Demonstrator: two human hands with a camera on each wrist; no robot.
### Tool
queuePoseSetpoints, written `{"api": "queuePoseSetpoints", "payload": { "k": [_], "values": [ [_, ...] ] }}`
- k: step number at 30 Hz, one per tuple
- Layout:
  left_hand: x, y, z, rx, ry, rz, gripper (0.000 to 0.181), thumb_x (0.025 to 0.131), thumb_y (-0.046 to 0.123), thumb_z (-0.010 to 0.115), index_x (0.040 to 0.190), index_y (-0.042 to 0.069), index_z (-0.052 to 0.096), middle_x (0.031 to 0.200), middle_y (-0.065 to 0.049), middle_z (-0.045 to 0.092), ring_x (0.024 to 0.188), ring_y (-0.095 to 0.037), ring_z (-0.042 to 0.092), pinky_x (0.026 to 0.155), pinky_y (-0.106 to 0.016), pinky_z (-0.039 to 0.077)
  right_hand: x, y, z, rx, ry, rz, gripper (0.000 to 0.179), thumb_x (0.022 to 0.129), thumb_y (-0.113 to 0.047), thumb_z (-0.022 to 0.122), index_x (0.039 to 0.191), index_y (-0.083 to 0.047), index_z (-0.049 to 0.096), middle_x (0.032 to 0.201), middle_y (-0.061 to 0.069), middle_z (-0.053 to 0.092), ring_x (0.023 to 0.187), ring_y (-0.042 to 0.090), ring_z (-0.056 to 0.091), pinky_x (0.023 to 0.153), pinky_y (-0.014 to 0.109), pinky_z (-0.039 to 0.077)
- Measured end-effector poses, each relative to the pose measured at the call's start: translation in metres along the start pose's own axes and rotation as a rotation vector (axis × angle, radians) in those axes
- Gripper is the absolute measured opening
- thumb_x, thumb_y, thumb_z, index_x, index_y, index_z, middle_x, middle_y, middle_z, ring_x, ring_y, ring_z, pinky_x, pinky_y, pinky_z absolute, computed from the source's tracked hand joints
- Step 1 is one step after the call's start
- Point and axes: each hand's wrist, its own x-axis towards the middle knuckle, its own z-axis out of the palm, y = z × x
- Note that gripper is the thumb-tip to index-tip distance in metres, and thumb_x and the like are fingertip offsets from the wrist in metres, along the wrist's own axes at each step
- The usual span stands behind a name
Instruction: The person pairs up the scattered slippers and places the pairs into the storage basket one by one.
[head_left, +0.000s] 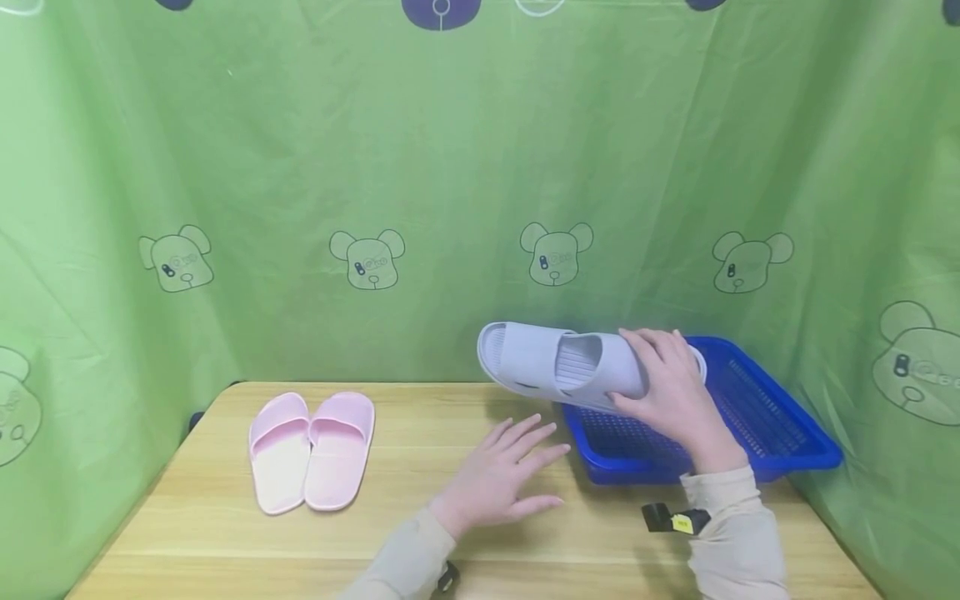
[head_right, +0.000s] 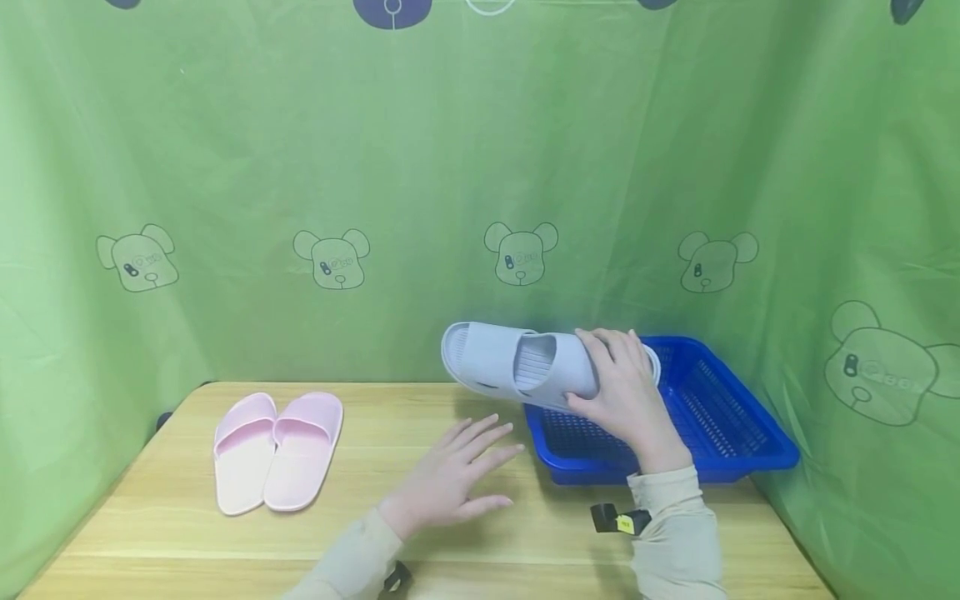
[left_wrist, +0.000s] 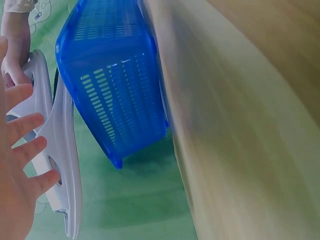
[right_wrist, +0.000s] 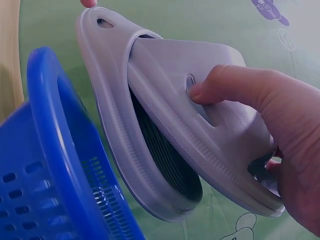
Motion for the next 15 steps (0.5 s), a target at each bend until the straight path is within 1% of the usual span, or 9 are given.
{"api": "queuePoseSetpoints", "payload": {
  "k": [4,9,15],
  "values": [
    [0.005,0.004,0.002,0.005,-0.039,0.004,0.071,0.092,0.069,0.042,0.151,0.031,0.032,0.159,-0.002,0.032,0.151,-0.024,0.022,0.119,-0.050,0.025,-0.001,0.001,-0.003,-0.009,0.002,-0.002,0.085,0.059,-0.022,0.086,0.134,-0.001,0.053,0.126,0.026,0.054,0.120,0.044,0.045,0.123,0.053,0.013],
    [0.010,0.008,0.004,-0.011,-0.110,0.002,0.073,0.092,0.072,0.037,0.154,0.036,0.023,0.162,-0.001,0.026,0.152,-0.026,0.016,0.119,-0.053,0.022,-0.003,0.003,-0.007,-0.014,0.007,-0.013,0.084,0.058,-0.021,0.086,0.132,0.000,0.053,0.125,0.027,0.054,0.118,0.045,0.045,0.123,0.054,0.013],
    [0.013,0.011,0.007,-0.025,-0.146,-0.009,0.074,0.091,0.074,0.034,0.154,0.039,0.020,0.163,0.001,0.022,0.153,-0.025,0.012,0.120,-0.053,0.020,-0.005,0.008,-0.010,-0.026,0.006,-0.018,0.084,0.058,-0.023,0.085,0.132,0.001,0.053,0.123,0.027,0.054,0.116,0.045,0.046,0.123,0.053,0.012]
  ]
}}
